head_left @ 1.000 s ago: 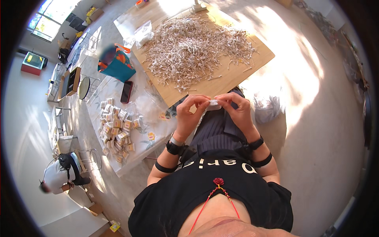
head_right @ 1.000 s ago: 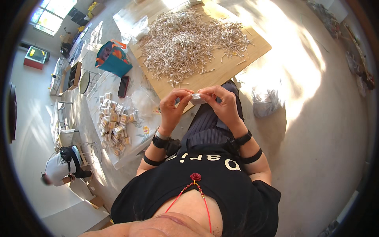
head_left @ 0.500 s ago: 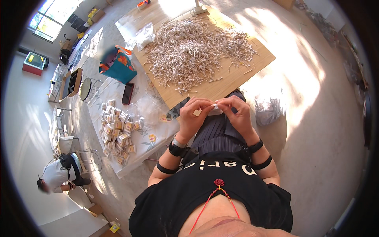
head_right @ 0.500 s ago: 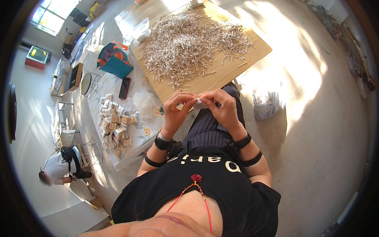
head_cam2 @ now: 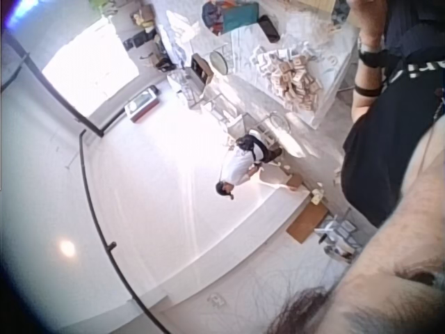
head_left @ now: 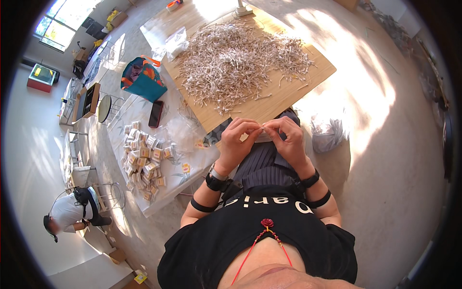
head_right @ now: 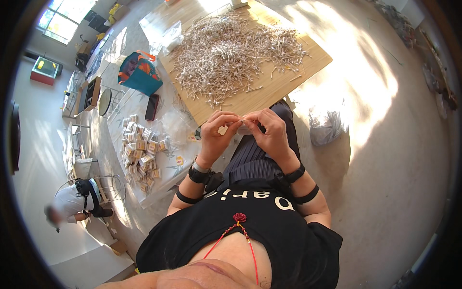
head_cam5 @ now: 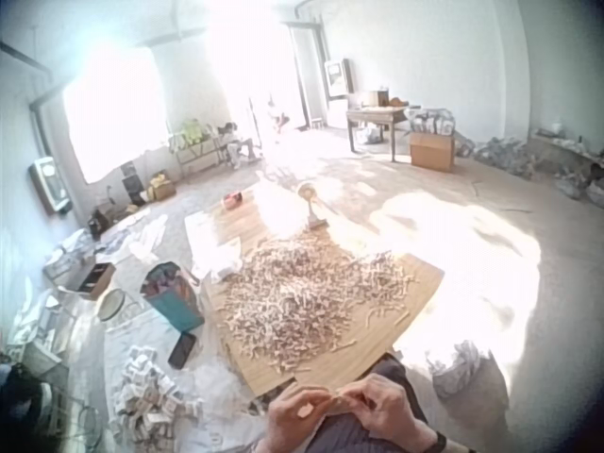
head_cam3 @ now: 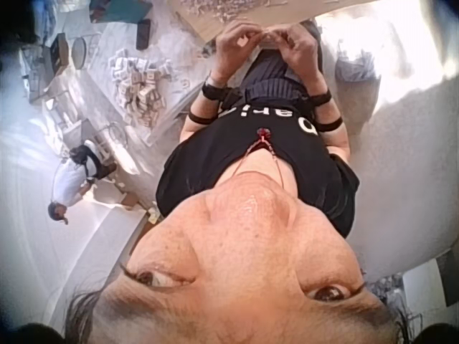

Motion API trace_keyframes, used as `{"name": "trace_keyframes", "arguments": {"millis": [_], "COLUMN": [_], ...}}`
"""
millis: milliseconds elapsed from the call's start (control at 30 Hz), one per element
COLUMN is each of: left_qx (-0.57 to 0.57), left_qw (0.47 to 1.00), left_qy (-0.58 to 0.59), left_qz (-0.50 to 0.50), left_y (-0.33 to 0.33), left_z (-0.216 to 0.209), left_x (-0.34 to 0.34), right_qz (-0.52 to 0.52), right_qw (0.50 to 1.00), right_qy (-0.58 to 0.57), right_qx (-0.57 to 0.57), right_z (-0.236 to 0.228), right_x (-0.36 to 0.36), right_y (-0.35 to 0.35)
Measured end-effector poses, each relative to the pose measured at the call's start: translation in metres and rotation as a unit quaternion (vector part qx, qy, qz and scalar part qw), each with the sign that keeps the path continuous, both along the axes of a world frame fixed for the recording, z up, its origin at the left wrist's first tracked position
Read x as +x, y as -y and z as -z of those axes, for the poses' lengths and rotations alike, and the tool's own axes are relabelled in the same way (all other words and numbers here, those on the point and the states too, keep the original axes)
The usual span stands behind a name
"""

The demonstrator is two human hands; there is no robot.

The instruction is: Packaging and organizing small product boxes and hygiene-related items using shredded paper filler.

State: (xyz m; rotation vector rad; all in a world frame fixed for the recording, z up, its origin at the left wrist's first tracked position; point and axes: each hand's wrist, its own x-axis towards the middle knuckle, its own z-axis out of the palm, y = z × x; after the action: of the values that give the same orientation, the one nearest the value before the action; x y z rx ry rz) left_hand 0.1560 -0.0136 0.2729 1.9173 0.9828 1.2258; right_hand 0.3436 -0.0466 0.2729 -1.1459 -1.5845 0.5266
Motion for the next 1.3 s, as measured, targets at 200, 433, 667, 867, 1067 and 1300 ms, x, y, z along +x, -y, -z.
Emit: {"name": "trace_keyframes", "arguments": {"millis": [200, 433, 667, 867, 1067, 1300], "left_qx": [0.004, -0.189, -0.385, -0.581, -0.663, -0.686], "left_qw": [0.999, 0.982, 0.911, 0.777, 0.659, 0.588], "left_qy": [-0.047, -0.005, 0.114, 0.208, 0.322, 0.406], "left_qz": [-0.008, 0.008, 0.096, 0.124, 0.149, 0.139], "left_y": [-0.006, -0.025, -0.031, -0.028, -0.022, -0.016], "left_z": [0.008, 0.058, 0.087, 0.095, 0.121, 0.146], "left_x": [-0.008, -0.028, -0.044, -0.043, -0.046, -0.044], "right_qz": [0.013, -0.054, -0.128, -0.166, -0.145, -0.163], "right_qw": [0.997, 0.952, 0.884, 0.800, 0.711, 0.620], "right_qy": [-0.030, -0.149, -0.245, -0.326, -0.418, -0.503], "right_qx": [-0.073, -0.262, -0.376, -0.476, -0.546, -0.579], "right_z": [0.009, 0.045, 0.079, 0.096, 0.115, 0.137], "right_x": [0.005, 0.006, 0.004, 0.001, -0.013, -0.014], "right_y": [0.001, -0.017, -0.023, -0.027, -0.024, -0.021]}}
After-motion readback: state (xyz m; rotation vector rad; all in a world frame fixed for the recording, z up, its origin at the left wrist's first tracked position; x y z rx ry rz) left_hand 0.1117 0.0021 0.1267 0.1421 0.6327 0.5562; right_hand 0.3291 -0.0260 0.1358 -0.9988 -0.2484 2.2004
